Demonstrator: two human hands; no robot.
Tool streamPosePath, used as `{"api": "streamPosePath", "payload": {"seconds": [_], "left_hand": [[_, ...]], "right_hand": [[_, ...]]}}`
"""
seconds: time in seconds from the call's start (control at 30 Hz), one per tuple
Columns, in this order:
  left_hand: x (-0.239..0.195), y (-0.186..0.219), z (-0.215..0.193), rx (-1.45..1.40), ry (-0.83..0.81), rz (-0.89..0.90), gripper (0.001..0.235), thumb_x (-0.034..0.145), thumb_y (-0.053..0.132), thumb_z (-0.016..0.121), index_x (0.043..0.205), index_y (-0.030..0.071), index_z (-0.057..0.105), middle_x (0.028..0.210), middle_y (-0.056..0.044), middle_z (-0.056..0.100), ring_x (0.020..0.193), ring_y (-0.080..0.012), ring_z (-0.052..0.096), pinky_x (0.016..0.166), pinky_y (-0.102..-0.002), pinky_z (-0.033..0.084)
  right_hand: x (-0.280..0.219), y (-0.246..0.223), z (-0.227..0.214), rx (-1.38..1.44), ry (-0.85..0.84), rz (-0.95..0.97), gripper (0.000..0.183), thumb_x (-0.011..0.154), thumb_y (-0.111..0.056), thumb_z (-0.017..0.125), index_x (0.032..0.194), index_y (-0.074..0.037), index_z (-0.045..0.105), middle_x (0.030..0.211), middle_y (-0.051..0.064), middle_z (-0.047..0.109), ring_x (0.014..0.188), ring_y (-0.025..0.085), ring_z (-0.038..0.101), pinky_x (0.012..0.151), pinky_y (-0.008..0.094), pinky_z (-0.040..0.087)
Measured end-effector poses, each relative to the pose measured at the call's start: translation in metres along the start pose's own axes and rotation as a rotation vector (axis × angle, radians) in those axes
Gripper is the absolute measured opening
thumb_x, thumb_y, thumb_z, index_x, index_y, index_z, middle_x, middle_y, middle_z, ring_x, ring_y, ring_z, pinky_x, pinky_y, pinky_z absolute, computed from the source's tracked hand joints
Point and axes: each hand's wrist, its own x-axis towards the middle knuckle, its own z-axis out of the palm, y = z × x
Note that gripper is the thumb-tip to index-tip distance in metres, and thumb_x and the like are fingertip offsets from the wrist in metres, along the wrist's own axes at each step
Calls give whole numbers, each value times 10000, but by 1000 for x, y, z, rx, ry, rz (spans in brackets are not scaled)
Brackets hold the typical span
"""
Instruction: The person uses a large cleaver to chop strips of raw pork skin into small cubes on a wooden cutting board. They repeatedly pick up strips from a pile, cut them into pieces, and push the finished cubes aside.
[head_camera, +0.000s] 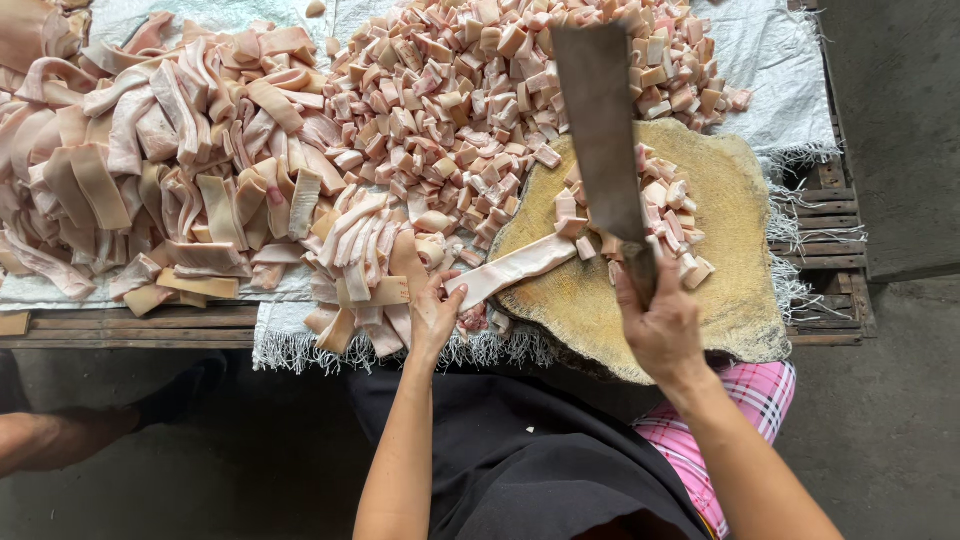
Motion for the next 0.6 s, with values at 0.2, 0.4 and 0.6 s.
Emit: {"api": "streamPosePath", "payload": {"seconds": [0.2, 0.4, 0.6], "left_hand": [[6, -9, -7, 71, 21, 29, 271, 885, 247, 731, 1122, 119, 760, 840, -39, 765, 712, -142, 688, 672, -305, 543], [9, -14, 0, -56, -40, -25, 264, 906, 204, 731, 1136, 76, 754, 765, -53, 719, 642, -104, 602, 587, -285, 482], [14, -12, 8, -103, -96, 32, 265, 909, 177, 716, 1144, 57, 747, 770, -3, 728, 650, -66, 603, 590, -242, 481]], "right_hand": [[14, 28, 29, -340, -300, 207, 475, 1043, -409, 495, 1283, -1, 461, 625, 125, 637, 453, 230, 598, 408, 389, 518], [9, 0, -14, -145, -115, 171, 403, 1042, -427, 514, 1155, -43, 551, 615, 102, 623, 433, 197, 597, 386, 367, 519], [3, -15, 3, 34, -12, 36, 375, 1062, -387, 482, 1096, -14, 466, 585, 79, 570, 389, 195, 538, 357, 348, 483]]}}
